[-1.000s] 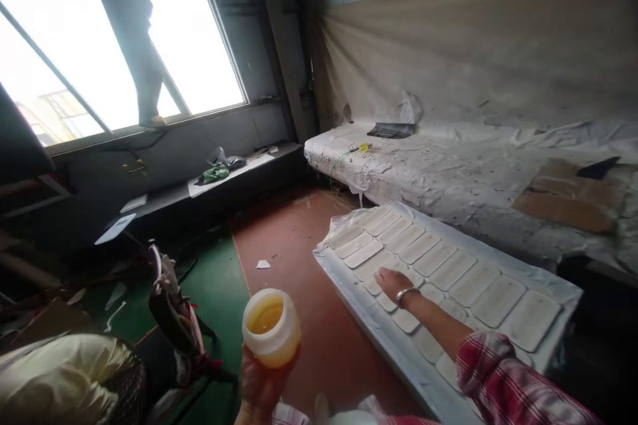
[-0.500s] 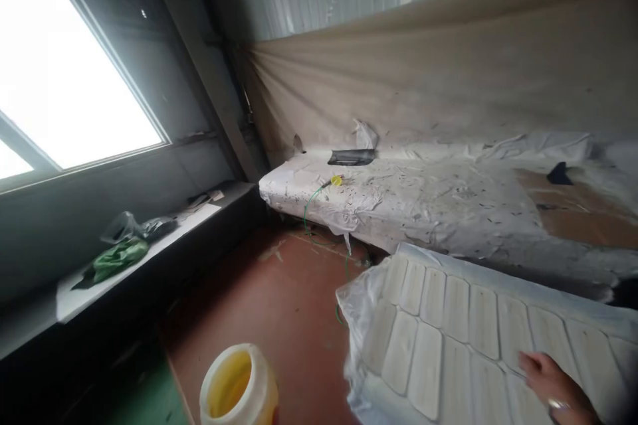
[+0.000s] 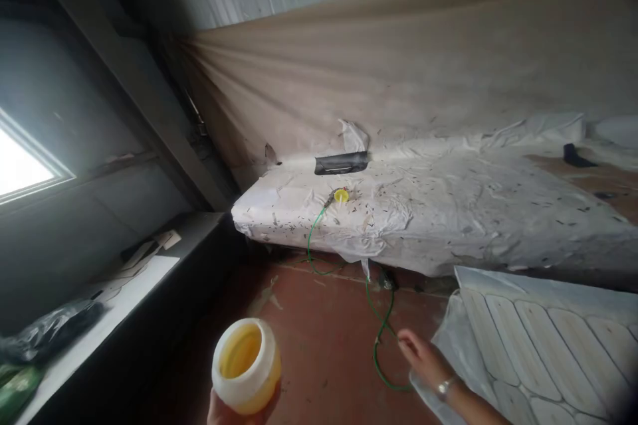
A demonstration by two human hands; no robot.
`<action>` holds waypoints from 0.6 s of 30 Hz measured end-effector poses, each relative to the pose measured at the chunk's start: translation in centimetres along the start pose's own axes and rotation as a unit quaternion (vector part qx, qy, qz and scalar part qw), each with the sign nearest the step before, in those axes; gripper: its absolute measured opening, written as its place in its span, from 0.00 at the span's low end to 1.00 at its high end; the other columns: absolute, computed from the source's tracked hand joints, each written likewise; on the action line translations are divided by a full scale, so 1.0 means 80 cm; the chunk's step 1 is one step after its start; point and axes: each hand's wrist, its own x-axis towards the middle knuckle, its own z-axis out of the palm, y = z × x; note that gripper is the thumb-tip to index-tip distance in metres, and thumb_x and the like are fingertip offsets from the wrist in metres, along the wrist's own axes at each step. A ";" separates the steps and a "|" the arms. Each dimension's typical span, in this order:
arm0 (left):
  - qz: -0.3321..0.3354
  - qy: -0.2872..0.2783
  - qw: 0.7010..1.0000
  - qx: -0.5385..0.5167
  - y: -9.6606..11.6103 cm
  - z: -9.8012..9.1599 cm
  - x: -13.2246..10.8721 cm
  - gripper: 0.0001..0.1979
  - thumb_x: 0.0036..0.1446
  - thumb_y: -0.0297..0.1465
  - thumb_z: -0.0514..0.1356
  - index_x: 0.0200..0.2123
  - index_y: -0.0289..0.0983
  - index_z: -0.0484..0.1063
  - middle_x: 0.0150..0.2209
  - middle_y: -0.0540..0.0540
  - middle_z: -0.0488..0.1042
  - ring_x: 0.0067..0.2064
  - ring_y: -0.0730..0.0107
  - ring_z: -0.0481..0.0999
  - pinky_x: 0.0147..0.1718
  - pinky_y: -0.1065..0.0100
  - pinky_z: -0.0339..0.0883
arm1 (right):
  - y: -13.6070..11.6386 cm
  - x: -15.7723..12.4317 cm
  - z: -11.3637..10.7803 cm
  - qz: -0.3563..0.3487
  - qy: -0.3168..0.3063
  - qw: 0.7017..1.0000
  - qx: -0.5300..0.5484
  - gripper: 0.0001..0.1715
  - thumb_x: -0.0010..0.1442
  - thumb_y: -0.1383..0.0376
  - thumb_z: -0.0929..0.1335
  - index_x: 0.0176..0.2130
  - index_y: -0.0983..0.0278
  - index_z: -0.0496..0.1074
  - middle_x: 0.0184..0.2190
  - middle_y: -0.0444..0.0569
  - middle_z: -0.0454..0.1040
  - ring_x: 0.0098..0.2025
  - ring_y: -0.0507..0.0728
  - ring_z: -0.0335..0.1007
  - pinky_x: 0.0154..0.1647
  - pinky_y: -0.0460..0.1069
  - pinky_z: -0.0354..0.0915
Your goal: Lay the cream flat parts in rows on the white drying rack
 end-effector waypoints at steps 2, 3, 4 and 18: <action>-0.031 -0.017 0.999 -0.015 0.043 -0.013 0.078 0.20 0.56 0.43 0.57 0.52 0.50 0.71 0.50 0.43 0.74 0.55 0.45 0.69 0.57 0.38 0.51 | 0.055 -0.001 -0.013 0.101 0.071 0.992 0.005 0.16 0.49 0.49 0.62 0.32 0.55 0.69 0.34 0.51 0.78 0.38 0.62 0.75 0.41 0.54 0.68; -0.044 -0.026 0.998 -0.023 0.060 -0.019 0.117 0.19 0.55 0.42 0.58 0.51 0.51 0.73 0.49 0.43 0.75 0.55 0.45 0.69 0.56 0.37 0.50 | 0.079 0.001 -0.022 0.143 0.096 0.985 0.002 0.16 0.47 0.48 0.63 0.30 0.54 0.69 0.33 0.52 0.78 0.38 0.63 0.75 0.41 0.55 0.68; -0.052 -0.034 0.998 -0.030 0.074 -0.025 0.158 0.17 0.55 0.41 0.59 0.49 0.51 0.74 0.49 0.44 0.75 0.55 0.44 0.69 0.56 0.36 0.50 | 0.098 0.008 -0.031 0.176 0.116 0.978 -0.001 0.16 0.46 0.47 0.63 0.30 0.53 0.70 0.33 0.52 0.78 0.39 0.64 0.75 0.42 0.55 0.68; -0.147 -0.257 0.929 -0.222 0.179 -0.017 0.672 0.23 0.64 0.45 0.42 0.56 0.52 0.67 0.57 0.42 0.68 0.60 0.44 0.61 0.58 0.37 0.47 | -0.230 0.731 0.114 0.067 0.099 0.949 -0.293 0.18 0.61 0.68 0.60 0.49 0.65 0.69 0.50 0.57 0.70 0.48 0.57 0.69 0.47 0.47 0.64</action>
